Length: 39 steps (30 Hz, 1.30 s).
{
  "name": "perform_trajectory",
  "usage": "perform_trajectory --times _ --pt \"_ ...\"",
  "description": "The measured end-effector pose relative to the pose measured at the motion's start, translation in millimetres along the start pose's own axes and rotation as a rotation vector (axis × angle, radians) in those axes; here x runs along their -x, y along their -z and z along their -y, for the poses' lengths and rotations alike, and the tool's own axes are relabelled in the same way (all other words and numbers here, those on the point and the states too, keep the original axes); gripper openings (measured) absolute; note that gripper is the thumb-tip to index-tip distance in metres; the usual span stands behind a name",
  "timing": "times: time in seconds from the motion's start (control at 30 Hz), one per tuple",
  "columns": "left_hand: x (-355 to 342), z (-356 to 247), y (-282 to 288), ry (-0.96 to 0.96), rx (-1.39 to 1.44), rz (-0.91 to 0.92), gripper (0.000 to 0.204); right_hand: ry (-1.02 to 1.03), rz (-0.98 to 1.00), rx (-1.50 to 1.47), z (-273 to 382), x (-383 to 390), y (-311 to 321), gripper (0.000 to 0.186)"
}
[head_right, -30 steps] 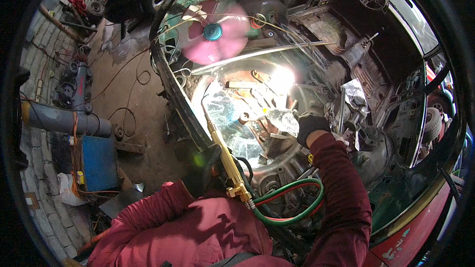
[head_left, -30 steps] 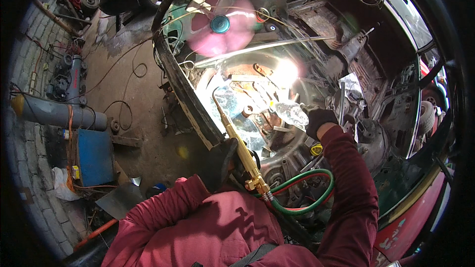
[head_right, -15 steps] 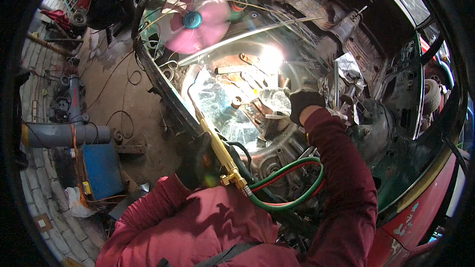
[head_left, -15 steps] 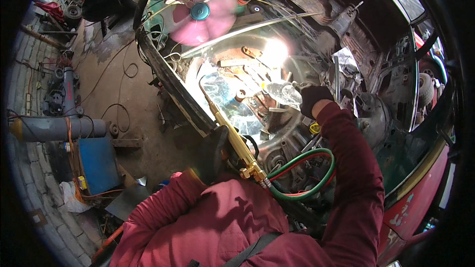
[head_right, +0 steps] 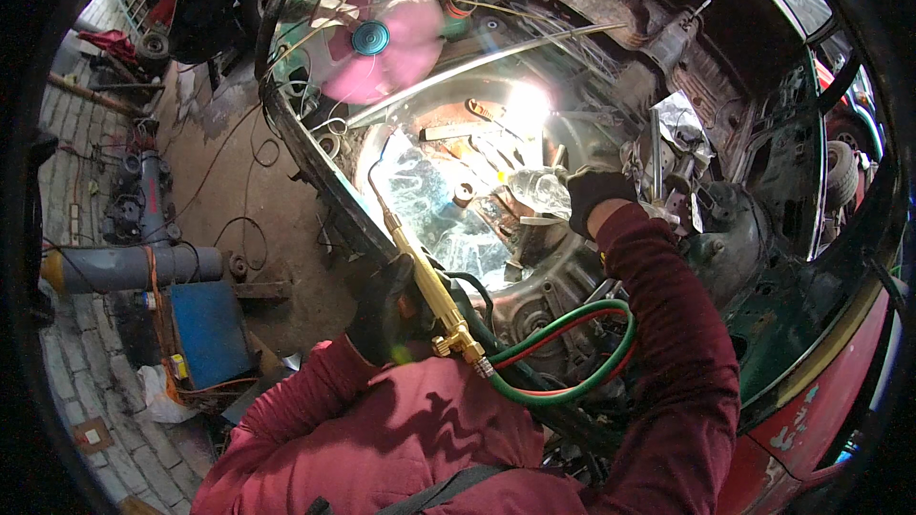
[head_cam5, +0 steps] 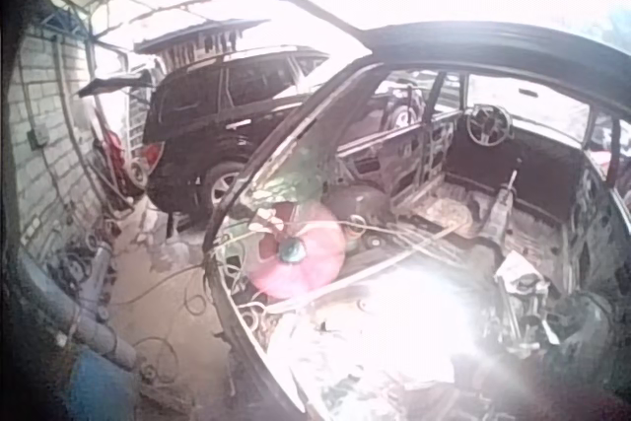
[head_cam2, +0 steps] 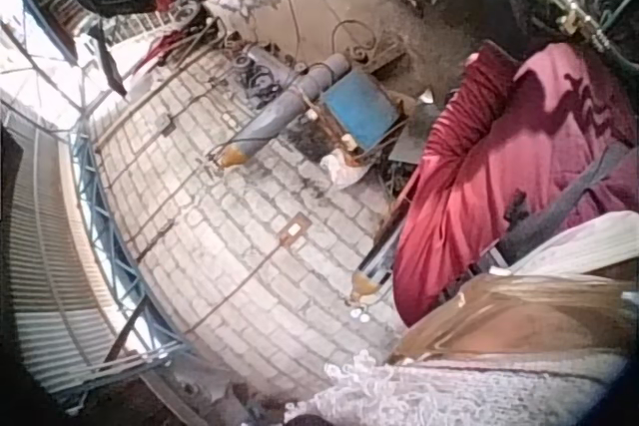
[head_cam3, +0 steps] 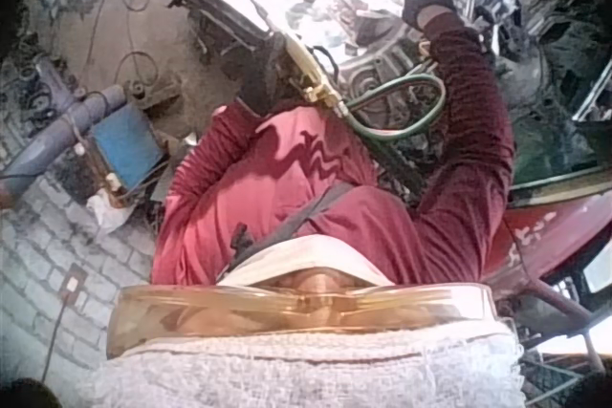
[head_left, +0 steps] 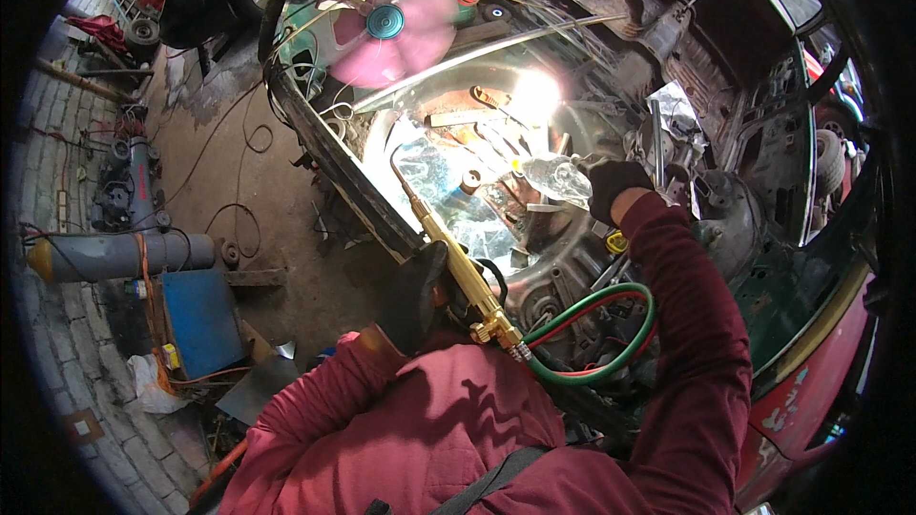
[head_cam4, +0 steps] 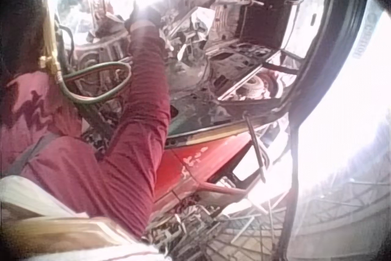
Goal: The person uses a welding torch to heat and weld a metal frame. They adjust the torch and reposition the frame while welding, then briefly pour water from a plastic bottle onto the heated area before resuming welding.
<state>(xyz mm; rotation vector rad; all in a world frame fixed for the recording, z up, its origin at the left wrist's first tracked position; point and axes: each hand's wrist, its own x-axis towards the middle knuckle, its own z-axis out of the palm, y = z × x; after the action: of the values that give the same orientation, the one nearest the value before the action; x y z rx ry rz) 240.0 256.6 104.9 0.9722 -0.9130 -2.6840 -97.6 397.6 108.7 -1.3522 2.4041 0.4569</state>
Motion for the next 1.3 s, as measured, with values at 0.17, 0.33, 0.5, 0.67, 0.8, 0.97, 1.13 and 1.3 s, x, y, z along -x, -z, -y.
perform_trajectory --times 0.17,0.33,0.5,0.67,0.8,0.97,1.13,1.3 --pt "-0.9 0.3 -8.5 0.006 0.045 -0.056 0.043 0.025 -0.035 -0.01 -4.6 4.9 -4.6 0.047" --pt "-1.6 0.0 -5.4 0.004 -0.024 -0.025 0.045 0.003 0.026 -0.005 -5.3 5.8 -4.4 0.049" --pt "1.0 -3.8 -6.2 -0.074 -0.142 0.015 0.03 0.008 0.022 -0.038 -8.3 5.5 -8.6 0.055" --pt "2.8 -7.8 -7.5 -0.157 -0.549 0.02 0.022 0.02 -0.063 -0.101 -6.7 15.1 -3.4 0.046" --pt "-3.5 5.5 6.5 -0.004 -0.197 -0.018 0.029 0.074 -0.03 -0.062 -12.7 15.1 -9.2 0.037" --pt "-7.8 8.3 28.5 -0.435 -0.877 0.161 0.047 0.061 -0.098 -0.003 -13.1 0.3 -31.9 0.047" --pt "-1.2 2.1 -4.3 -0.37 -0.548 0.132 0.043 -0.02 -0.115 -0.239 -29.8 2.0 -84.5 0.059" --pt "-8.2 -2.6 14.7 -0.465 -1.005 0.127 0.042 -0.055 0.017 -0.554 -45.2 40.9 -128.8 0.096"
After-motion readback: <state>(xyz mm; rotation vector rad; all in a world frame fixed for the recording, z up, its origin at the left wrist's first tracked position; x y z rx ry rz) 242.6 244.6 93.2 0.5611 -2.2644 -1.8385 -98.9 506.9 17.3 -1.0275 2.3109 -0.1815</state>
